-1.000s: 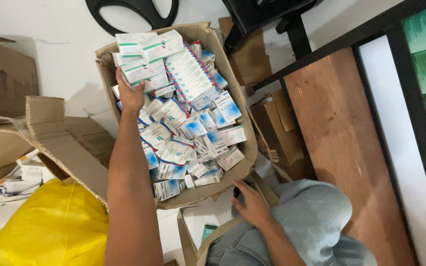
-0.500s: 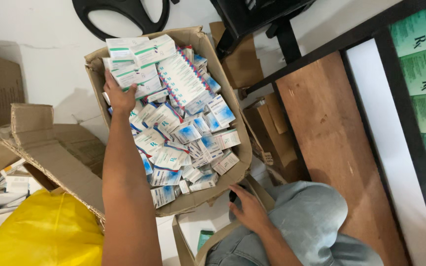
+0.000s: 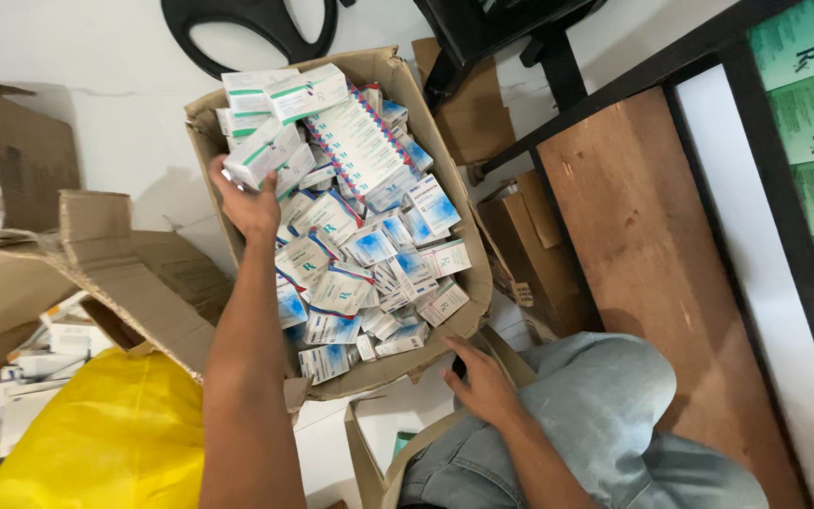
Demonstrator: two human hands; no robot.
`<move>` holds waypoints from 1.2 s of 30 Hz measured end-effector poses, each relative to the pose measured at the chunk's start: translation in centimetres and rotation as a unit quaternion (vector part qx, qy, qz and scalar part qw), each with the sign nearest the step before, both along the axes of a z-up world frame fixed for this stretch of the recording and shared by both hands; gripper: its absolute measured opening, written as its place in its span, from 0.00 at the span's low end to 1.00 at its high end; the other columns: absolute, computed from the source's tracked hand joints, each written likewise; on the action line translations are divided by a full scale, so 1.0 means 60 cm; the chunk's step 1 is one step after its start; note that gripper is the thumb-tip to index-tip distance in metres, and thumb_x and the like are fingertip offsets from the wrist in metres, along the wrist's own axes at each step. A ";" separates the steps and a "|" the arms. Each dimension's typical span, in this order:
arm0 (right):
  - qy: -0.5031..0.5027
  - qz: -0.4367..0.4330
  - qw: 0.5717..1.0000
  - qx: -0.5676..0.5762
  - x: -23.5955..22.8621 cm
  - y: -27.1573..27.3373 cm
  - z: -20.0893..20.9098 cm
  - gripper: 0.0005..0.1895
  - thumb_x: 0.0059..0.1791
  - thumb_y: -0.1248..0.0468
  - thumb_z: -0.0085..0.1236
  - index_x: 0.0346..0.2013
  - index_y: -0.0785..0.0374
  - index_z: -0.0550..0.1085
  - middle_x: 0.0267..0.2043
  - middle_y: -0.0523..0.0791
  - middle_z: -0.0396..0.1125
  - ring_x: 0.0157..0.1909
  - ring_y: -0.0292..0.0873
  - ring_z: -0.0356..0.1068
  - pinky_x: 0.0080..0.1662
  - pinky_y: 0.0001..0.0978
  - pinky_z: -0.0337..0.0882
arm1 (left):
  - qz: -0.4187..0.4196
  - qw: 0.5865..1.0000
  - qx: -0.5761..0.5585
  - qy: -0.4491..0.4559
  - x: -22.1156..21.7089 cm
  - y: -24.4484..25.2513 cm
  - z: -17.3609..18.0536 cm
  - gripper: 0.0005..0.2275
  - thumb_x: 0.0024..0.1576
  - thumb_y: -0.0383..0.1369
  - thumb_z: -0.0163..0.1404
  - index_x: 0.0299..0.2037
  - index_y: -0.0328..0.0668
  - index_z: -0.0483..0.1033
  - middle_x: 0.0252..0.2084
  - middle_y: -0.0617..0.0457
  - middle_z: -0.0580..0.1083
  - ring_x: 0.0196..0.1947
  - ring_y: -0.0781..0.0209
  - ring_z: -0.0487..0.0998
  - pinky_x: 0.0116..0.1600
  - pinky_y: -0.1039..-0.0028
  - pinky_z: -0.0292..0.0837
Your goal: The person sits and repeatedly picks small medicine boxes from a cardboard box on the floor, then stacks them in neat rows on a wooden shelf. The person handles green and white boxes, aligning them carefully.
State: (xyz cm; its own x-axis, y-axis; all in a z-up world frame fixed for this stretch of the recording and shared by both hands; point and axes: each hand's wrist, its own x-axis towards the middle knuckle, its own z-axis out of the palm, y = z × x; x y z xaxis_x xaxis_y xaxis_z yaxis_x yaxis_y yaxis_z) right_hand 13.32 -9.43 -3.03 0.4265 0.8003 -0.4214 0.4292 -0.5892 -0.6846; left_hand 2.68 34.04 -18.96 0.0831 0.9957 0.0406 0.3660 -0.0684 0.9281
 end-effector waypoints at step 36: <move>-0.088 -0.374 0.821 0.422 -0.016 -0.466 0.513 0.44 0.49 0.76 0.61 0.77 0.63 0.52 0.71 0.52 0.60 0.70 0.48 0.63 0.67 0.41 0.68 | -0.758 0.573 -0.233 -0.209 0.191 -0.766 0.736 0.32 0.57 0.23 0.57 0.66 0.43 0.47 0.60 0.49 0.64 0.61 0.60 0.70 0.61 0.70 0.72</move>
